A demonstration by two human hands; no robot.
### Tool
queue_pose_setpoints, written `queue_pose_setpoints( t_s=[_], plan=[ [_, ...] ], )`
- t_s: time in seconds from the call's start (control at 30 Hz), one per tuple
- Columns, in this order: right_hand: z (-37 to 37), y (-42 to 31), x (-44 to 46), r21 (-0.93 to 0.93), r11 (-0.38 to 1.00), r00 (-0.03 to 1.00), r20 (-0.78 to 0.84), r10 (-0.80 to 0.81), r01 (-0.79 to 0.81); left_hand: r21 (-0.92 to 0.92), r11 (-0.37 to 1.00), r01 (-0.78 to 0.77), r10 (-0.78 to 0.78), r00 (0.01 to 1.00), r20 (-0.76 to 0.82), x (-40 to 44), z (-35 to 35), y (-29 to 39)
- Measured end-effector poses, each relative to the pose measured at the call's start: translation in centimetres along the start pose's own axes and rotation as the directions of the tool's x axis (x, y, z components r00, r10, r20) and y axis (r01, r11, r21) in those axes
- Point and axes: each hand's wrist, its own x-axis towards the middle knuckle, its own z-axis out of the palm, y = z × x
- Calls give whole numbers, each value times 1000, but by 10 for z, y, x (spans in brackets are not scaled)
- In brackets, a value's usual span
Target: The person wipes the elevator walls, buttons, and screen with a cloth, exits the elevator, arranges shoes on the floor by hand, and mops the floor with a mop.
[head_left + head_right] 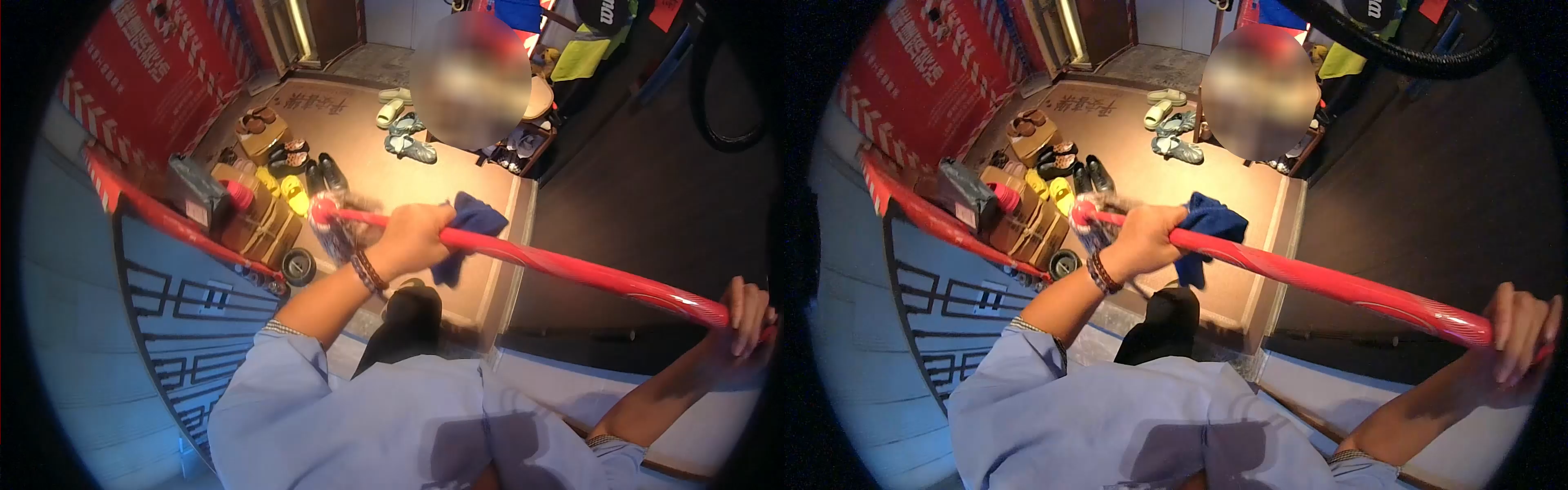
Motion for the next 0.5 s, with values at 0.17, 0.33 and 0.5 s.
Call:
queue_pose_setpoints(
  t_s=[0.17, 0.33, 0.5],
  plan=[
    [-13, 115, -15, -188, 979, 991, -121, 57, -79, 201, 979, -38, 44, 999, -24, 80, 27, -115],
    [-21, 254, -19, -251, 936, 964, -162, 210, -247, 231, 973, -21, 53, 989, -135, 131, 83, -264],
    [-28, 348, -41, -271, 837, 880, -142, 453, -475, 306, 939, 159, -175, 984, 26, 97, 165, -359]
  ],
)
